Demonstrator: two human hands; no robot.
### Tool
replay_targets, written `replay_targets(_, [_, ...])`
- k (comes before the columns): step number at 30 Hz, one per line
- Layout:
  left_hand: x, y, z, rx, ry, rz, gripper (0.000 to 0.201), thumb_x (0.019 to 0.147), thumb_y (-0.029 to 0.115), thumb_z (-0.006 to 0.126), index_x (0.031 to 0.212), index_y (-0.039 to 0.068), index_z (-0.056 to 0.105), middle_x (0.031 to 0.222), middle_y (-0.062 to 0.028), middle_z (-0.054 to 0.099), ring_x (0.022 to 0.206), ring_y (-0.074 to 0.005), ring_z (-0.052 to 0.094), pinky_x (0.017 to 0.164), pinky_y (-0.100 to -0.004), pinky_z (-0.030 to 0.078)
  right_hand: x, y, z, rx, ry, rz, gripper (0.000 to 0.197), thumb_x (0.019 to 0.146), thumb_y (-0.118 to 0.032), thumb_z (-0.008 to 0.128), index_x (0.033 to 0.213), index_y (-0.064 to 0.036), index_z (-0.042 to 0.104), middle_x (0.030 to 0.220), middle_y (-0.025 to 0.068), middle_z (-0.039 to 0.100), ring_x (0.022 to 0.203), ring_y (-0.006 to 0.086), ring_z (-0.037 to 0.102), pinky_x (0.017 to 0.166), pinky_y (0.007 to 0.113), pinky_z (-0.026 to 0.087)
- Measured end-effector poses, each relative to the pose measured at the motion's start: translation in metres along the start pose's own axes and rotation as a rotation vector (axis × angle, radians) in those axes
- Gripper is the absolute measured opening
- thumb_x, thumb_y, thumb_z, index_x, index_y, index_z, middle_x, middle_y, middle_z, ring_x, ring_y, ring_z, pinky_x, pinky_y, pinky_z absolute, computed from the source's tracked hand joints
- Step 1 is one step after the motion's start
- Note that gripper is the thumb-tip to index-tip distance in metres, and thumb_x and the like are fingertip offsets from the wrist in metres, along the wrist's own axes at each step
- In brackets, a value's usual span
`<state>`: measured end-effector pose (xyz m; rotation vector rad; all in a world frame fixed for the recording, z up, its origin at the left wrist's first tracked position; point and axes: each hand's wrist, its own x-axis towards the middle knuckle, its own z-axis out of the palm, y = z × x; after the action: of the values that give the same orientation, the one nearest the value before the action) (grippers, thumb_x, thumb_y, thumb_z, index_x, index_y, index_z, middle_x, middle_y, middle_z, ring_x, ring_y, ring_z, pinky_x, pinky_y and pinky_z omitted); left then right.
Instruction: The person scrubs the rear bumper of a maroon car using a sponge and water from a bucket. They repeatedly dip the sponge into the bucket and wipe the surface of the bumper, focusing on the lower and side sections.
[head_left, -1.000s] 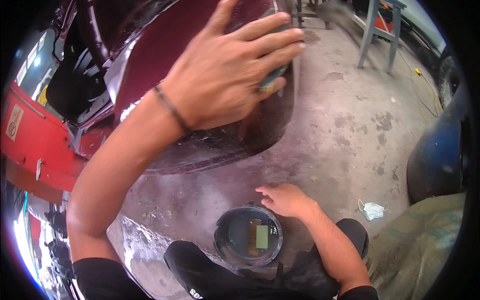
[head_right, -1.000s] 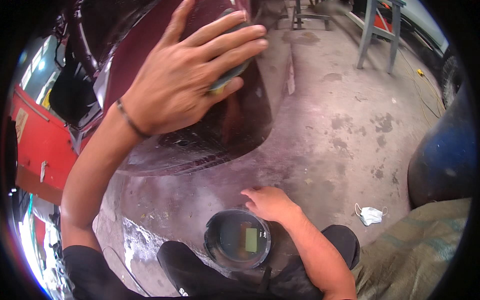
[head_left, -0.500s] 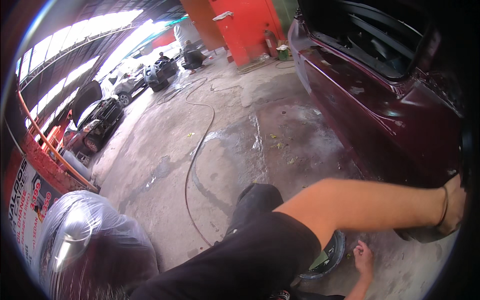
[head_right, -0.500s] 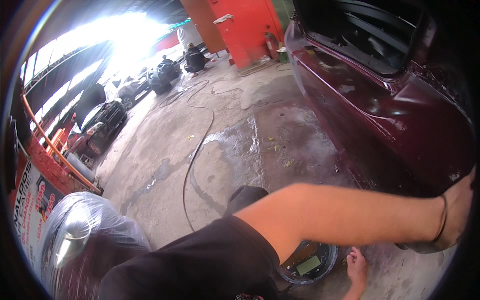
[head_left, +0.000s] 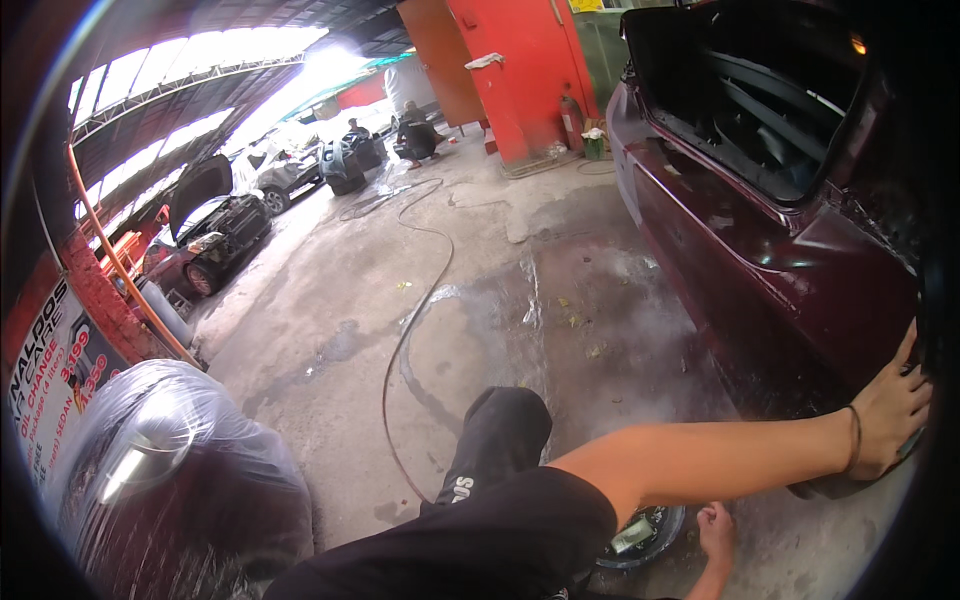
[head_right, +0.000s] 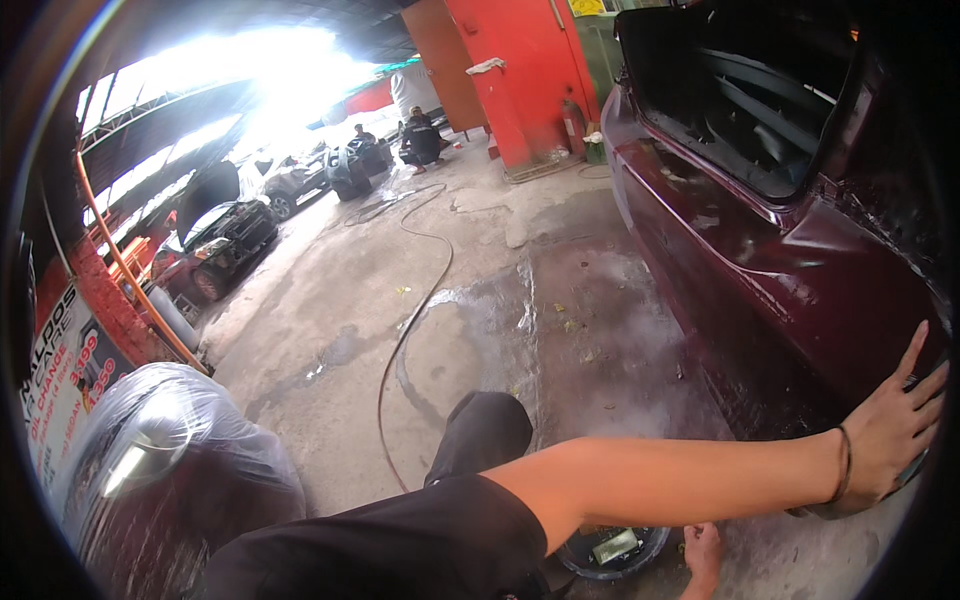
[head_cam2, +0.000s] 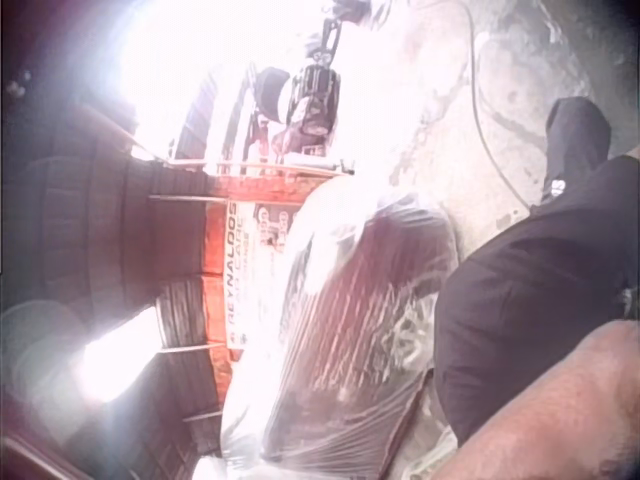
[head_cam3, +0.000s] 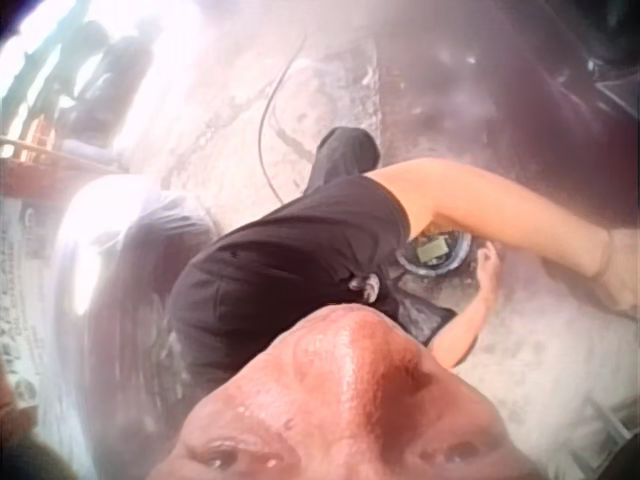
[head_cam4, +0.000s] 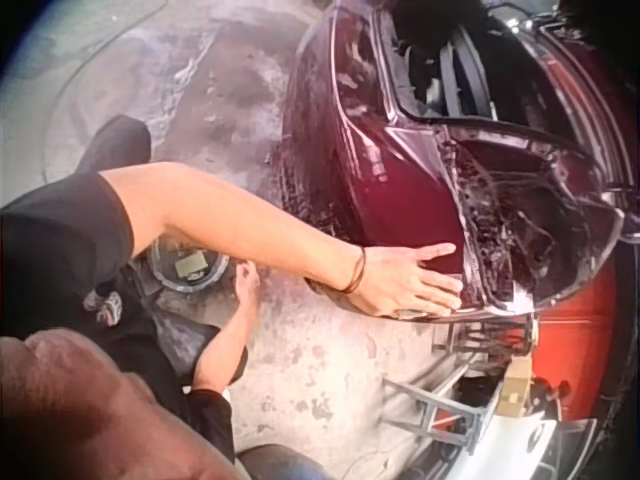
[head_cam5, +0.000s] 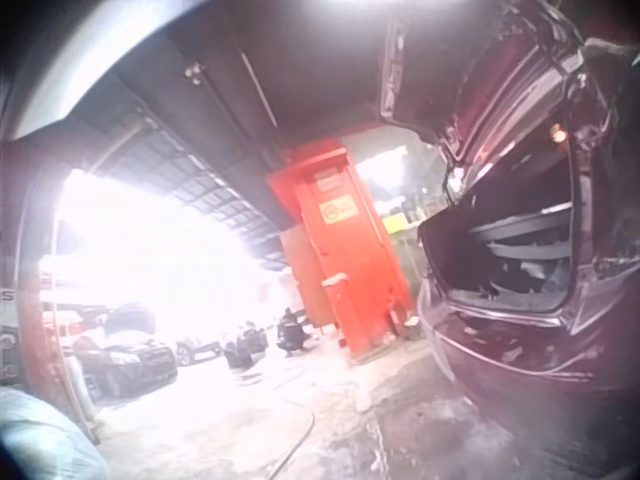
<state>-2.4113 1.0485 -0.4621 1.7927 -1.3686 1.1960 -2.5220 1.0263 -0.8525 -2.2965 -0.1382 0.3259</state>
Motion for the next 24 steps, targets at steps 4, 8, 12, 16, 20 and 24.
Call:
replay_targets(4, [-0.041, 0.015, -0.085, -0.116, -0.082, -0.022, 0.068, 0.079, 0.022, 0.075, 0.141, -0.004, 0.066, 0.150, -0.0210, 0.063, 0.154, -0.0406, 0.048, 0.128, -0.0826, -0.009, -0.006, -0.014, 0.007, 0.036, 0.040, -0.085, 0.048, 0.097, -0.017, 0.073, 0.143, -0.0055, 0.067, 0.113, 0.0169, 0.079, 0.096, 0.0314, 0.077, 0.090, 0.043, 0.060])
replay_targets(8, [-0.111, 0.025, -0.202, -0.050, -0.385, -0.406, 0.068, 0.083, 0.012, 0.070, 0.149, -0.001, 0.058, 0.147, -0.0200, 0.065, 0.151, -0.0391, 0.052, 0.128, -0.0773, 0.001, 0.000, -0.018, 0.015, 0.052, -0.021, -0.079, 0.058, 0.096, -0.014, 0.072, 0.153, -0.0100, 0.062, 0.116, 0.0137, 0.080, 0.102, 0.0277, 0.077, 0.096, 0.041, 0.059])
replay_targets(12, [-0.169, -0.032, -0.327, 0.109, -0.357, -0.867, 0.062, 0.089, 0.018, 0.068, 0.147, -0.001, 0.060, 0.140, -0.0224, 0.068, 0.139, -0.0396, 0.058, 0.119, -0.0699, 0.016, -0.003, 0.003, 0.007, 0.118, 0.089, -0.111, 0.060, 0.098, -0.013, 0.071, 0.156, -0.0104, 0.058, 0.117, 0.0129, 0.078, 0.095, 0.0259, 0.076, 0.092, 0.040, 0.059])
replay_targets(16, [-0.190, -0.116, -0.525, 0.432, 0.087, -1.259, 0.056, 0.094, 0.025, 0.065, 0.145, -0.001, 0.063, 0.132, -0.0248, 0.071, 0.128, -0.0401, 0.064, 0.110, -0.0626, 0.030, -0.004, -0.006, 0.016, 0.166, 0.075, -0.116, 0.060, 0.098, -0.011, 0.070, 0.157, -0.0111, 0.058, 0.115, 0.0137, 0.078, 0.089, 0.0259, 0.075, 0.088, 0.040, 0.060])
replay_targets(20, [-0.146, -0.166, -0.702, 0.825, 0.409, -1.334, 0.053, 0.100, 0.031, 0.062, 0.143, 0.000, 0.065, 0.124, -0.0273, 0.074, 0.117, -0.0406, 0.070, 0.101, -0.0552, 0.045, -0.014, -0.044, 0.017, 0.194, 0.056, -0.141, 0.061, 0.101, -0.009, 0.069, 0.160, -0.0124, 0.055, 0.118, 0.0156, 0.077, 0.095, 0.0275, 0.076, 0.091, 0.041, 0.060])
replay_targets(24, [-0.127, -0.182, -0.658, 0.866, 0.106, -1.120, 0.047, 0.109, 0.030, 0.056, 0.143, -0.001, 0.068, 0.128, -0.0269, 0.074, 0.108, -0.0335, 0.076, 0.095, -0.0433, 0.059, -0.015, -0.047, 0.010, 0.207, 0.173, -0.244, 0.055, 0.105, -0.011, 0.066, 0.159, -0.0141, 0.055, 0.122, 0.0164, 0.078, 0.103, 0.0297, 0.077, 0.093, 0.041, 0.061])
